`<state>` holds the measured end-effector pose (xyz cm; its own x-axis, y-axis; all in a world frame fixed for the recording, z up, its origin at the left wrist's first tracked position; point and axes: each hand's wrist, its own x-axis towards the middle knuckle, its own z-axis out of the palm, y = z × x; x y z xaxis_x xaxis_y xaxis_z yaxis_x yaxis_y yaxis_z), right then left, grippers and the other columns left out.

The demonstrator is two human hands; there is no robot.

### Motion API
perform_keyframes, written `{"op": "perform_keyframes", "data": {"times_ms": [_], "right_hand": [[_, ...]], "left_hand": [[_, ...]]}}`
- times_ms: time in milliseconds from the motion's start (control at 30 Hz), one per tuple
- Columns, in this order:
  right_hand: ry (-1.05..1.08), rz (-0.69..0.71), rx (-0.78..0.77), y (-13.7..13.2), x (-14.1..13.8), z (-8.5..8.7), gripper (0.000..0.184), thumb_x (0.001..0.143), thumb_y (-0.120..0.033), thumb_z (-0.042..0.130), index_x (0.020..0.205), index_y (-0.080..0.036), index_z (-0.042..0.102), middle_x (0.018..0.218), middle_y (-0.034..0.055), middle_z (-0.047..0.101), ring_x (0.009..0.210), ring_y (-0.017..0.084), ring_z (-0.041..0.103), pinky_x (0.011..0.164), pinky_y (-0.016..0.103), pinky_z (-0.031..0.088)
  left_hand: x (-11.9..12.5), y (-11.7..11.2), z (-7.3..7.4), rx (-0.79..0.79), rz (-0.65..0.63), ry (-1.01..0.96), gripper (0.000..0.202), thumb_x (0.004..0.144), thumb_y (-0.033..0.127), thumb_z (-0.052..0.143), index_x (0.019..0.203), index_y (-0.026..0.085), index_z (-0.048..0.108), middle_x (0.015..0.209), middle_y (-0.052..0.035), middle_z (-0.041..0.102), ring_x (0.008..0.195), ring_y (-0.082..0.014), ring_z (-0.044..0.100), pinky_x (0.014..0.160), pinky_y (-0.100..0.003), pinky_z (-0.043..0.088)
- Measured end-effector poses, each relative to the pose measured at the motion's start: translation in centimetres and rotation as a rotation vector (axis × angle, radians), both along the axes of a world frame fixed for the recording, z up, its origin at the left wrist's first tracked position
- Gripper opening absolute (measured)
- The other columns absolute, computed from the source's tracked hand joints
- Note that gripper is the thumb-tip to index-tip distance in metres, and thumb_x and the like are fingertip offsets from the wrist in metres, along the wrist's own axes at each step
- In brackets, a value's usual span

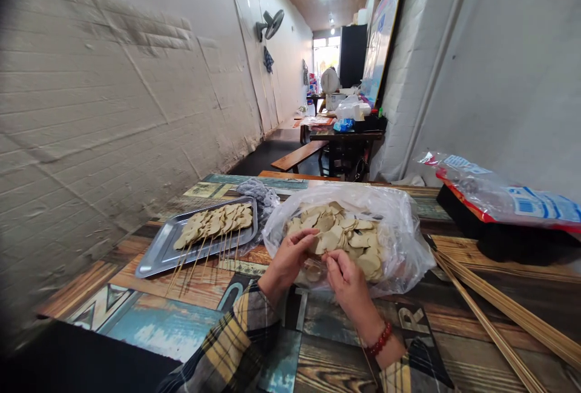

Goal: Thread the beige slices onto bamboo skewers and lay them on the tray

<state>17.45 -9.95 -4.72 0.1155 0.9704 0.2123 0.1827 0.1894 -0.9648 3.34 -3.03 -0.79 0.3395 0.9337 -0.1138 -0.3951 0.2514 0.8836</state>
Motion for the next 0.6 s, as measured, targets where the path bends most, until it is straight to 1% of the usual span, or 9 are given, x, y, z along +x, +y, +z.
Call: {"op": "perform_keyframes", "data": {"times_ms": [67, 100, 167, 233, 333, 400, 467, 533, 600], "right_hand": [[0.037, 0.015, -0.023, -0.1, -0.1, 0.2, 0.036, 0.096, -0.055, 0.047, 0.092, -0.022, 0.061, 0.052, -0.0073, 0.043, 0.043, 0.014, 0.039, 0.044, 0.027, 0.032], [0.054, 0.026, -0.034, -0.1, -0.2, 0.3, 0.035, 0.096, -0.055, 0.048, 0.092, -0.022, 0.061, 0.052, -0.0074, 0.042, 0.044, 0.013, 0.039, 0.044, 0.027, 0.031], [0.05, 0.044, -0.037, -0.1, -0.3, 0.5, 0.034, 0.096, -0.053, 0.049, 0.092, -0.022, 0.061, 0.052, -0.0073, 0.043, 0.044, 0.013, 0.04, 0.045, 0.027, 0.032], [0.016, 0.056, -0.034, -0.2, -0.3, 0.6, 0.033, 0.095, -0.052, 0.049, 0.092, -0.021, 0.063, 0.052, -0.0066, 0.045, 0.046, 0.014, 0.043, 0.047, 0.027, 0.033], [-0.065, 0.058, -0.028, -0.3, -0.3, 1.1, 0.034, 0.096, -0.048, 0.049, 0.094, -0.019, 0.067, 0.053, -0.0049, 0.05, 0.049, 0.015, 0.048, 0.05, 0.027, 0.036], [-0.131, 0.056, -0.016, -0.4, -0.3, 1.4, 0.034, 0.096, -0.046, 0.049, 0.095, -0.018, 0.069, 0.054, -0.0036, 0.054, 0.05, 0.015, 0.051, 0.051, 0.028, 0.038], [-0.189, 0.048, 0.002, -0.4, -0.3, 1.6, 0.034, 0.096, -0.045, 0.049, 0.095, -0.018, 0.07, 0.057, -0.0016, 0.058, 0.053, 0.017, 0.055, 0.052, 0.028, 0.04], [-0.224, 0.027, 0.025, -0.5, -0.4, 1.7, 0.034, 0.095, -0.044, 0.048, 0.095, -0.018, 0.07, 0.064, 0.0017, 0.066, 0.059, 0.018, 0.06, 0.054, 0.028, 0.043], [-0.247, -0.008, 0.051, -0.4, -0.4, 1.5, 0.032, 0.095, -0.042, 0.048, 0.092, -0.019, 0.07, 0.073, 0.0049, 0.072, 0.065, 0.02, 0.065, 0.059, 0.03, 0.047]], "left_hand": [[-0.1, 0.1, 0.1, -0.051, -0.005, -0.051, 0.057, 0.052, 0.052, 0.093, 0.092, 0.014, 0.075, 0.078, -0.0025, 0.069, 0.066, -0.0123, 0.06, 0.063, -0.024, 0.048], [-0.1, 0.1, 0.0, -0.059, -0.023, -0.057, 0.058, 0.052, 0.052, 0.093, 0.092, 0.014, 0.075, 0.079, -0.0028, 0.069, 0.066, -0.0125, 0.061, 0.063, -0.024, 0.048], [-0.2, 0.2, -0.1, -0.049, -0.078, -0.036, 0.055, 0.051, 0.05, 0.094, 0.086, 0.013, 0.075, 0.077, -0.0027, 0.068, 0.064, -0.0118, 0.06, 0.06, -0.024, 0.046], [-0.3, 0.3, -0.3, -0.031, -0.101, 0.001, 0.05, 0.051, 0.048, 0.095, 0.078, 0.012, 0.073, 0.07, -0.0012, 0.064, 0.06, -0.0099, 0.056, 0.057, -0.022, 0.042], [-0.6, 0.6, -0.3, 0.0, -0.027, 0.048, 0.047, 0.051, 0.048, 0.094, 0.069, 0.012, 0.069, 0.059, 0.0033, 0.054, 0.054, -0.007, 0.046, 0.053, -0.021, 0.036], [-1.0, 1.0, -0.1, 0.036, 0.056, 0.061, 0.046, 0.051, 0.048, 0.093, 0.066, 0.013, 0.067, 0.057, 0.0052, 0.049, 0.053, -0.006, 0.041, 0.053, -0.021, 0.034], [-1.2, 1.2, 0.1, 0.069, 0.112, 0.072, 0.045, 0.053, 0.048, 0.092, 0.064, 0.013, 0.066, 0.057, 0.0055, 0.048, 0.055, -0.006, 0.039, 0.053, -0.021, 0.033], [-1.2, 1.2, 0.3, 0.078, 0.118, 0.082, 0.044, 0.054, 0.048, 0.091, 0.064, 0.014, 0.066, 0.058, 0.0051, 0.049, 0.056, -0.0065, 0.04, 0.054, -0.021, 0.034], [-1.1, 1.1, 0.3, 0.07, 0.088, 0.082, 0.044, 0.054, 0.048, 0.091, 0.064, 0.014, 0.064, 0.059, 0.005, 0.049, 0.056, -0.0069, 0.04, 0.053, -0.021, 0.034]]}}
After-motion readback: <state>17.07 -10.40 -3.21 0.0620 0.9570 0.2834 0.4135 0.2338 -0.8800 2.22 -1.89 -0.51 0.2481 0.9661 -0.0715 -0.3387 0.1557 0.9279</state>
